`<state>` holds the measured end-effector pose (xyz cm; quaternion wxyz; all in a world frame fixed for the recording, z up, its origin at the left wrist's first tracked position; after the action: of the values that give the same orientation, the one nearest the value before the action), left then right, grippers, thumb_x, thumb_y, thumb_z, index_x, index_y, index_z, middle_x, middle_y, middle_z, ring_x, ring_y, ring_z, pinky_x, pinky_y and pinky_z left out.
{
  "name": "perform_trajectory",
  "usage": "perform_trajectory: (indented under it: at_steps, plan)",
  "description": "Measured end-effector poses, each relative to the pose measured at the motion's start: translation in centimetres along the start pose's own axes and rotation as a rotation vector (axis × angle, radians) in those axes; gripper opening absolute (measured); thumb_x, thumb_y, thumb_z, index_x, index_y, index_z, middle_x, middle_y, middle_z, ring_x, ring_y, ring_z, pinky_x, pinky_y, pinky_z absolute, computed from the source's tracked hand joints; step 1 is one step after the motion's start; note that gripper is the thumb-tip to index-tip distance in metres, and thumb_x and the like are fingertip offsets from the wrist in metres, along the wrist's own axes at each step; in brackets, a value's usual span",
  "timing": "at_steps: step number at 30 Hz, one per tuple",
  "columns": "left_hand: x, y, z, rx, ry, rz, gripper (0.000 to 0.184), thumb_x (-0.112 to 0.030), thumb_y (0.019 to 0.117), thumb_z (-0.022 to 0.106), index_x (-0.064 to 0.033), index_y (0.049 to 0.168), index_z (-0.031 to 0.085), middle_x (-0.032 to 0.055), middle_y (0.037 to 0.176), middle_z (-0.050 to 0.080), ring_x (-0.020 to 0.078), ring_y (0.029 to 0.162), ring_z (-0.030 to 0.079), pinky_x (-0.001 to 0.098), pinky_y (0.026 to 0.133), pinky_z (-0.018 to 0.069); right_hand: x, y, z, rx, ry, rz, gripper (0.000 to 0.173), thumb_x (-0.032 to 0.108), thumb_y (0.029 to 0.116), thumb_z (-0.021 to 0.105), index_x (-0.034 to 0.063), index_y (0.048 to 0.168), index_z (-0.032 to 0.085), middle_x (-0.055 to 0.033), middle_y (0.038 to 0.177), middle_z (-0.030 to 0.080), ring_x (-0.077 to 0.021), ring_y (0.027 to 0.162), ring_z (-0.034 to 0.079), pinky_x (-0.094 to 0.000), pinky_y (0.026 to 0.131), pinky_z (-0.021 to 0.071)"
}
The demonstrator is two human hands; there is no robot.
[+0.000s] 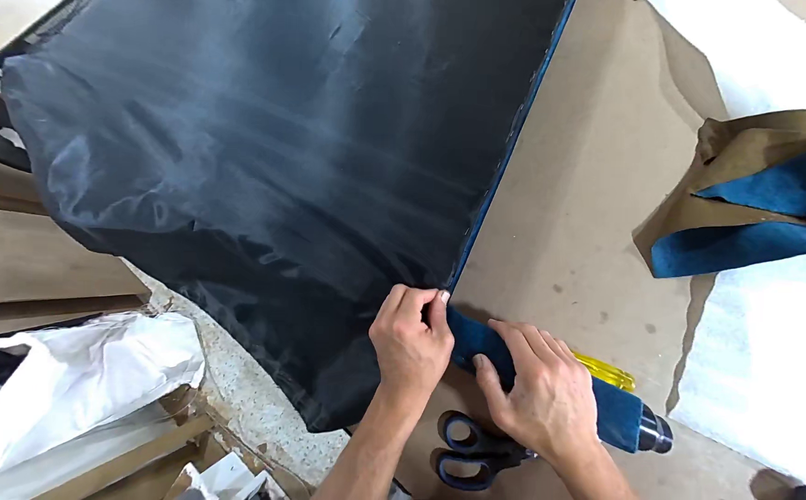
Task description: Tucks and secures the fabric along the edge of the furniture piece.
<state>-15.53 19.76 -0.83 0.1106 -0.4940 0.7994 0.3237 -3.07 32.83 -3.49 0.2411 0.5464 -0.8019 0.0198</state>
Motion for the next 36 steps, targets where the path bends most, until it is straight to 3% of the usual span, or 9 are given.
perform_trajectory:
  at_steps: [3, 8, 14, 20, 25, 29, 32, 34, 36]
  plan:
    - [0.3, -0.2, 0.3, 0.006, -0.043, -0.003, 0.012, -0.027, 0.0897, 0.073, -0.0154, 0.085, 0.076, -0.0062, 0.081, 0.062, 0.0027, 0.072, 0.060, 0.0203, 0.062, 0.0534, 0.0, -0.1, -0.1, -0.005, 0.008, 0.005, 0.047, 0.055, 0.0915, 0.052, 0.0198, 0.111, 0.077, 0.0029, 0.098, 0.075, -0.0142, 0.082, 0.069, -0.0343, 0.065, 0.0538]
    - [0.0, -0.9, 0.2, 0.018, -0.138, 0.179, 0.013, -0.024, 0.0886, 0.074, -0.0128, 0.084, 0.078, -0.0032, 0.083, 0.066, 0.0074, 0.082, 0.064, 0.0226, 0.070, 0.0560, 0.3, -0.1, 0.0, -0.005, -0.014, 0.007, 0.050, 0.056, 0.0892, 0.051, 0.0187, 0.109, 0.077, 0.0015, 0.097, 0.074, -0.0159, 0.080, 0.068, -0.0355, 0.064, 0.0524]
    - [-0.1, -0.2, 0.3, 0.005, -0.033, -0.042, 0.012, -0.027, 0.0898, 0.074, -0.0161, 0.085, 0.076, -0.0059, 0.081, 0.061, 0.0033, 0.072, 0.059, 0.0204, 0.062, 0.0525, 0.2, 0.0, -0.2, -0.010, -0.001, 0.000, 0.049, 0.056, 0.0896, 0.052, 0.0180, 0.109, 0.077, 0.0014, 0.098, 0.075, -0.0158, 0.081, 0.069, -0.0354, 0.064, 0.0530]
    - [-0.1, -0.7, 0.4, 0.046, -0.162, 0.150, 0.012, -0.025, 0.0887, 0.075, -0.0143, 0.084, 0.078, -0.0042, 0.085, 0.066, 0.0071, 0.085, 0.063, 0.0229, 0.073, 0.0553, 0.3, -0.1, -0.1, 0.001, -0.025, 0.011, 0.049, 0.056, 0.0895, 0.051, 0.0190, 0.109, 0.076, 0.0022, 0.097, 0.074, -0.0159, 0.081, 0.068, -0.0354, 0.064, 0.0528]
    - [1.1, 0.9, -0.8, 0.017, -0.311, -0.109, 0.010, -0.024, 0.0944, 0.072, -0.0149, 0.094, 0.077, -0.0051, 0.094, 0.067, 0.0016, 0.083, 0.065, 0.0184, 0.072, 0.0584, 0.5, 0.4, 0.0, -0.001, -0.024, 0.001, 0.050, 0.057, 0.0901, 0.050, 0.0198, 0.110, 0.076, 0.0032, 0.096, 0.074, -0.0153, 0.081, 0.068, -0.0355, 0.065, 0.0529]
    - [1.9, 1.3, -5.6, -0.007, -0.572, -0.127, 0.019, -0.026, 0.1036, 0.060, -0.0125, 0.100, 0.072, -0.0028, 0.098, 0.070, 0.0108, 0.088, 0.069, 0.0308, 0.078, 0.0620, 0.3, 0.1, -0.1, 0.001, -0.009, -0.003, 0.050, 0.058, 0.0910, 0.050, 0.0200, 0.110, 0.076, 0.0030, 0.098, 0.074, -0.0153, 0.085, 0.069, -0.0360, 0.068, 0.0545]
    - [5.1, -2.8, -11.3, 0.131, -0.477, -0.051, 0.027, -0.037, 0.1070, 0.051, -0.0192, 0.093, 0.066, -0.0040, 0.094, 0.067, 0.0123, 0.086, 0.068, 0.0329, 0.077, 0.0611, 0.3, 0.3, -0.2, -0.007, -0.011, 0.004, 0.049, 0.057, 0.0903, 0.050, 0.0202, 0.108, 0.077, 0.0032, 0.095, 0.074, -0.0155, 0.083, 0.069, -0.0361, 0.067, 0.0542]
    - [8.8, -8.3, -13.6, 0.406, -0.139, -0.091, 0.024, -0.029, 0.1023, 0.057, -0.0080, 0.100, 0.069, 0.0090, 0.109, 0.069, 0.0191, 0.097, 0.070, 0.0374, 0.083, 0.0616, 0.5, 0.4, -0.2, -0.007, -0.009, 0.000, 0.049, 0.057, 0.0906, 0.050, 0.0193, 0.108, 0.077, 0.0026, 0.096, 0.074, -0.0162, 0.083, 0.069, -0.0367, 0.067, 0.0544]
    - [11.0, -13.0, -14.5, 0.576, 0.118, -0.200, 0.039, -0.019, 0.0951, 0.063, 0.0015, 0.128, 0.063, 0.0241, 0.129, 0.062, 0.0338, 0.105, 0.069, 0.0525, 0.087, 0.0585, 0.8, 0.5, -0.3, -0.009, -0.010, 0.001, 0.049, 0.057, 0.0907, 0.050, 0.0190, 0.107, 0.077, 0.0020, 0.096, 0.074, -0.0169, 0.084, 0.069, -0.0370, 0.067, 0.0542]
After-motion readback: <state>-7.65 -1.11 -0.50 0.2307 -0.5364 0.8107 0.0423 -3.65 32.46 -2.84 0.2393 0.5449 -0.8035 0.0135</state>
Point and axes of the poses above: each hand's wrist, its own y-axis towards the middle knuckle, its own z-axis out of the palm, x = y × z, the point moved 7 cm from there along y, towards the middle knuckle
